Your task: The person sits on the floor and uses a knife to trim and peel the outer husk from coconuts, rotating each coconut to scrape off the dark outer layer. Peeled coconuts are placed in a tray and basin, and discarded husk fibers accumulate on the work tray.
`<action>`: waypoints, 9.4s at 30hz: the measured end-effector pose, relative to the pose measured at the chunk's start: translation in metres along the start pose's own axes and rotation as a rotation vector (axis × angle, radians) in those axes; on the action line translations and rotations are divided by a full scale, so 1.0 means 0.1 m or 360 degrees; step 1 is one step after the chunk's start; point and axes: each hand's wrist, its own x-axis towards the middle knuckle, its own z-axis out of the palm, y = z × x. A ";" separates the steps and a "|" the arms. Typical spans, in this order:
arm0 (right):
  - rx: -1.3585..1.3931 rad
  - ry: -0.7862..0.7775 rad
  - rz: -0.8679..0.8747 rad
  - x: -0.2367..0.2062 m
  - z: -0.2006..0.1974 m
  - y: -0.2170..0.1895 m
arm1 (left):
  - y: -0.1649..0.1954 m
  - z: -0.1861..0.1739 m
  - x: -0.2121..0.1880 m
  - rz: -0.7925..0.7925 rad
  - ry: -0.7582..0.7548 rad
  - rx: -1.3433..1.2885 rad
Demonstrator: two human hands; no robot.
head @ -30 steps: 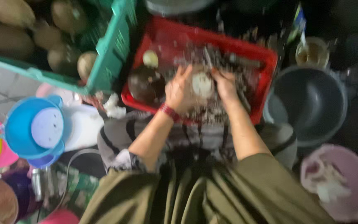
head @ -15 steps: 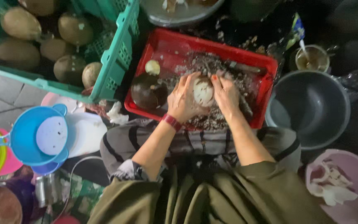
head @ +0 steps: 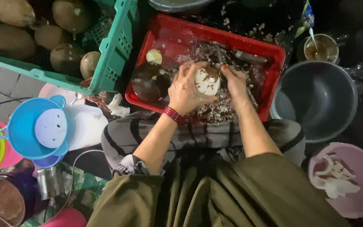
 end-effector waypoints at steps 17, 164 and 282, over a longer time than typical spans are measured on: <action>-0.1080 0.0100 -0.0656 -0.48 0.22 -0.36 | -0.13 0.08 0.06 -0.0126 -0.0179 -0.0172; -0.1241 0.0223 -0.1170 -0.27 0.17 -0.21 | -0.03 0.11 -0.01 0.0054 -0.0050 0.0052; 0.0051 -0.0132 -0.0185 -0.10 -0.01 -0.06 | -0.70 0.26 -0.23 -0.0036 0.0147 -0.0945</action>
